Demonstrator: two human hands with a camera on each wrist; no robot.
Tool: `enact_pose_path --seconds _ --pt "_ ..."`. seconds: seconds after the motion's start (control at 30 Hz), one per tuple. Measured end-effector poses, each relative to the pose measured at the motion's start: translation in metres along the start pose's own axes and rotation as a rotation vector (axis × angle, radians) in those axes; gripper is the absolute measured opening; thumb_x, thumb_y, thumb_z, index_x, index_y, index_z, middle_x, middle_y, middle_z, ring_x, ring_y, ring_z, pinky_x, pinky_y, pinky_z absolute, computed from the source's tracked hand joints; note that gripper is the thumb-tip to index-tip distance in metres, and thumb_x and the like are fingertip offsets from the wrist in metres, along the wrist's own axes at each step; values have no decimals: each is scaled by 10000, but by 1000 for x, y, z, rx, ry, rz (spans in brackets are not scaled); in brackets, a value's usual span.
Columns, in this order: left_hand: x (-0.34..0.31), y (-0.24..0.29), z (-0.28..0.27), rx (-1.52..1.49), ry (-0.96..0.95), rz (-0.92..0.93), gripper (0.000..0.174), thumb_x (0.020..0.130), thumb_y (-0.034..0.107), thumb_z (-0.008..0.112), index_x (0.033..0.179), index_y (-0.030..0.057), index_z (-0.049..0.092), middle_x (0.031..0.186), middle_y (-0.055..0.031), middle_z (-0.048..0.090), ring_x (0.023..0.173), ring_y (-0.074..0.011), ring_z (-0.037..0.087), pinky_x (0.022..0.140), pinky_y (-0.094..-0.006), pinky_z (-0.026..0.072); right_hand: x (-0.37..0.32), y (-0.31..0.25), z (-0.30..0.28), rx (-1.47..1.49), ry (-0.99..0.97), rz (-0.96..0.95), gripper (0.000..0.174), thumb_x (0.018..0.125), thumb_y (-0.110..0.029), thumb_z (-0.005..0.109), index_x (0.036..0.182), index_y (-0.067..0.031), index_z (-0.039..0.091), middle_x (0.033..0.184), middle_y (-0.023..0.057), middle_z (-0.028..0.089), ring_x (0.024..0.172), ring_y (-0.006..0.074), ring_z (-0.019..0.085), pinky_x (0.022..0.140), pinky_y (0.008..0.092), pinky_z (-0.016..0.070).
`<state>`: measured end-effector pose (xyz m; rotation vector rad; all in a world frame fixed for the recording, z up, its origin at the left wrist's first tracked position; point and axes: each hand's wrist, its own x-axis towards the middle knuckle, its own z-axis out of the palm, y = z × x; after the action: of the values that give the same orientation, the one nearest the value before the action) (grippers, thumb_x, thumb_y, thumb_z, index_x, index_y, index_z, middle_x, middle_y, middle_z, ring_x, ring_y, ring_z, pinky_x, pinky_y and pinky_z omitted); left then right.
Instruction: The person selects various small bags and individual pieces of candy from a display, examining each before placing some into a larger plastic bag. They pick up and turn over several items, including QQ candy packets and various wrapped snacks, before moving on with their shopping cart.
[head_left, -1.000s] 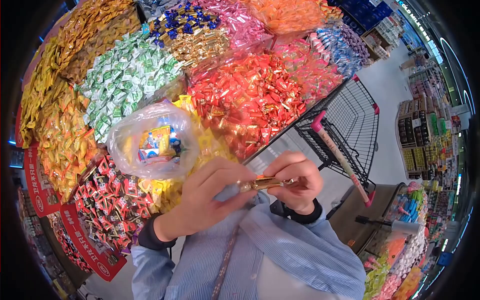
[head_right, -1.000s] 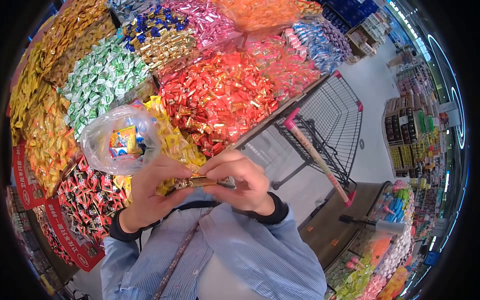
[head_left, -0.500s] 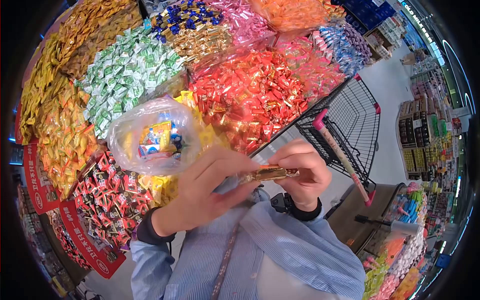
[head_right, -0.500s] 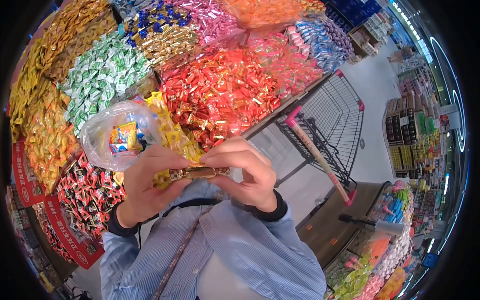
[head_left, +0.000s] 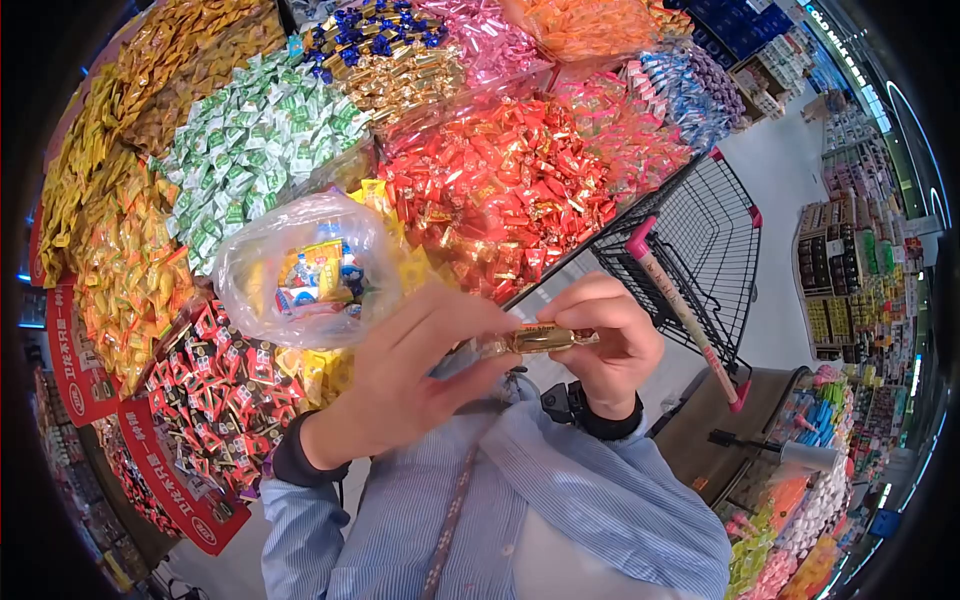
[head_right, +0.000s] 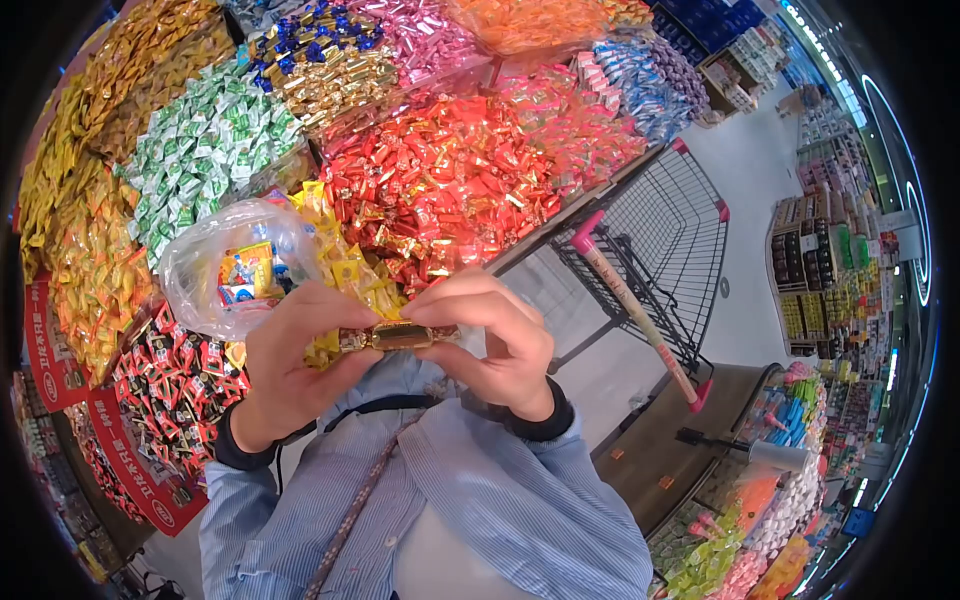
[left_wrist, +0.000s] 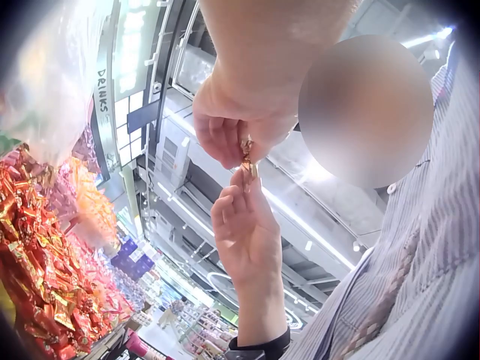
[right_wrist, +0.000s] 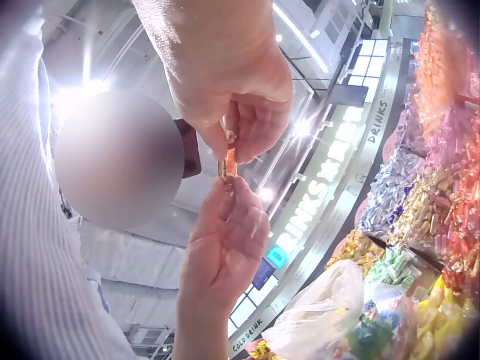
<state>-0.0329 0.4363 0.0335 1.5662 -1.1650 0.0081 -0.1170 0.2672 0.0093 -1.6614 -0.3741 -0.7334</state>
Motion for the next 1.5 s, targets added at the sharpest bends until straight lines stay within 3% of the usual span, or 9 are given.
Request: enact_pose_path --seconds 0.53,0.63,0.73,0.87,1.27,1.5 --pt "-1 -2 3 -6 -8 -27 238 688 78 668 885 22 547 786 -99 577 686 -221 558 625 -288 435 -2 1 -2 63 23 73 272 640 -16 701 875 31 571 854 131 591 776 221 565 677 306 437" --pt "0 -2 4 9 -22 -56 228 659 29 675 861 35 571 778 -71 570 683 -211 552 576 -292 428 -5 7 -2 92 31 149 248 636 -16 704 841 22 570 820 108 587 750 196 555 673 289 426" --pt "-2 -5 6 -3 -37 -116 163 698 37 645 841 28 566 747 -76 567 663 -208 555 565 -291 424 -9 11 0 96 52 263 205 645 -2 690 805 10 563 783 80 574 716 159 535 658 264 410" --pt "-3 -6 11 -57 -32 -332 90 747 48 599 824 14 567 717 -81 561 637 -186 559 564 -278 421 -11 15 2 69 68 395 151 668 6 661 770 -3 551 738 45 557 683 115 508 629 235 392" --pt "-3 -13 15 -118 -19 -363 74 773 63 576 801 -5 568 699 -79 561 629 -165 557 567 -266 415 -11 17 1 45 58 406 131 695 -44 664 759 -11 555 710 21 554 666 96 501 624 221 388" --pt "-4 -14 15 -136 -13 -344 105 768 59 584 852 1 561 753 -82 563 668 -169 564 595 -267 427 -10 20 1 60 57 353 178 686 -22 665 835 -7 569 810 49 574 738 126 520 648 235 398"
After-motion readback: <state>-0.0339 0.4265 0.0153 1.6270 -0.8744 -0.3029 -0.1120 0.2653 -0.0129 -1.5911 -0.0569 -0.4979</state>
